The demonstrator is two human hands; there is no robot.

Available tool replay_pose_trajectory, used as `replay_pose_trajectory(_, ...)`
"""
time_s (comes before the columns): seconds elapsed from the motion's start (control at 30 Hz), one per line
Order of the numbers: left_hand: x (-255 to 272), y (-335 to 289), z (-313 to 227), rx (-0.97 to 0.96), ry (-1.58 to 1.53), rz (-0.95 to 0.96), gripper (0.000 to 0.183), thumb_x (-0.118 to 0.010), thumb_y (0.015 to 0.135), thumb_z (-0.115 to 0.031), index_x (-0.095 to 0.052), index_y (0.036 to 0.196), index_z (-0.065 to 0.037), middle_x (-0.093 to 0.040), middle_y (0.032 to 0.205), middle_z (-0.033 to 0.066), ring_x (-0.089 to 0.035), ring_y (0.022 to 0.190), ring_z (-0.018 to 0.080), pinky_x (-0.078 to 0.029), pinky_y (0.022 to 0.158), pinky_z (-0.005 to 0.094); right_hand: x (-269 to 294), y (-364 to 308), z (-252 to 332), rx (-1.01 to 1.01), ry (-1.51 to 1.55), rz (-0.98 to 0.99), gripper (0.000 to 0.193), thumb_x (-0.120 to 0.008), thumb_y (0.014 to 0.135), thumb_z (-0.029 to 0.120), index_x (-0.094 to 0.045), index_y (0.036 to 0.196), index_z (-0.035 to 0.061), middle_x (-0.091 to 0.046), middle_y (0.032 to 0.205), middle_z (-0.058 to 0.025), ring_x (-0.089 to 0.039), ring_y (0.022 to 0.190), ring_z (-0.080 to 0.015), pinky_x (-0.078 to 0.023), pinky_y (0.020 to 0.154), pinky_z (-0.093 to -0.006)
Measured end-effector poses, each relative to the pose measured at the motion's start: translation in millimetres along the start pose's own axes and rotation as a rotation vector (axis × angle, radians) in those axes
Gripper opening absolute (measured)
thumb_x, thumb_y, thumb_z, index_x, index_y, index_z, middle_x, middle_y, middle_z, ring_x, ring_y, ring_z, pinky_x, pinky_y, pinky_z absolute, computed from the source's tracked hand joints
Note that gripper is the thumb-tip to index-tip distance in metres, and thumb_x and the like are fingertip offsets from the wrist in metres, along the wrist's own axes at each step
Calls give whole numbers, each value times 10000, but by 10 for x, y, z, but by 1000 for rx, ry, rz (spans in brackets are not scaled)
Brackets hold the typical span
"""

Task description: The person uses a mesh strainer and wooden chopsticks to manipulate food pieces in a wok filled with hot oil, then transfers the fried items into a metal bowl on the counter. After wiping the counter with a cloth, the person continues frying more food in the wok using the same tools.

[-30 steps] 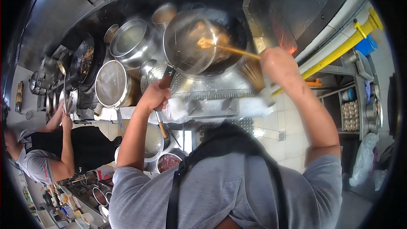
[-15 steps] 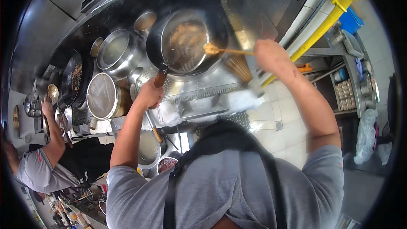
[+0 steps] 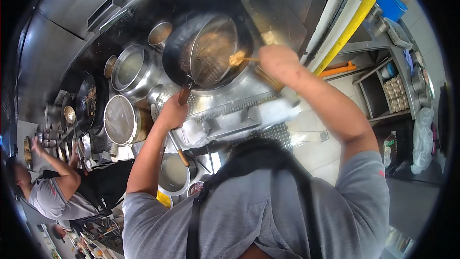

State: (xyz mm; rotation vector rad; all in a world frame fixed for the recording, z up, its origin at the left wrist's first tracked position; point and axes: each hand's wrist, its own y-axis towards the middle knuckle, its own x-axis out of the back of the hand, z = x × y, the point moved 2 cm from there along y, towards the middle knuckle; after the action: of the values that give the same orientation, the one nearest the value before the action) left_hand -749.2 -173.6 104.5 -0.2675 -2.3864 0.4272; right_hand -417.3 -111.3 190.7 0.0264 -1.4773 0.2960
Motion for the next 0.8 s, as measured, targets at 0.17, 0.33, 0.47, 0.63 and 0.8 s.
replay_pose_trajectory(0.17, -1, -40, -47, 4, -69, 50, 332, -556, 857, -36, -491, 1179, 20, -551, 679, 68, -528, 459, 152, -441, 416, 313, -201, 142, -21, 39, 80, 25, 281, -494, 845, 82, -710, 1013, 19, -683, 1037, -204, -664, 974, -364, -534, 833, -434)
replay_pose_trajectory(0.33, 48, -137, -8, -6, -35, -11, 336, -550, 861, -25, -487, 1189, 16, -523, 643, 43, -503, 438, 139, -423, 396, 311, -917, 162, -401, -28, 203, -89, 269, -471, 845, 102, -712, 932, 18, -684, 978, -222, -665, 933, -381, -526, 823, -462)
replay_pose_trajectory(0.47, 226, -332, 85, 69, -199, -79, 339, -555, 865, -28, -497, 1198, -11, -518, 625, 32, -475, 424, 116, -401, 380, 291, -652, -237, -473, -12, 133, -129, 253, -482, 847, 120, -709, 909, 27, -691, 934, -204, -672, 879, -381, -533, 788, -464)
replay_pose_trajectory(0.63, 486, -541, -89, 37, -142, -189, 303, -551, 870, -18, -513, 1170, -19, -513, 624, 20, -456, 419, 101, -375, 367, 271, -729, -216, -189, 72, 198, -164, 221, -505, 838, 104, -708, 884, 31, -696, 903, -186, -678, 843, -364, -544, 755, -451)
replay_pose_trajectory(0.8, 483, -579, -142, 60, -53, -135, 286, -576, 847, -34, -550, 1132, -26, -554, 657, 66, -532, 490, 166, -438, 446, 323, -874, 63, 395, 118, 309, -16, 225, -511, 832, 83, -712, 921, 32, -695, 945, -194, -678, 890, -358, -547, 763, -445)
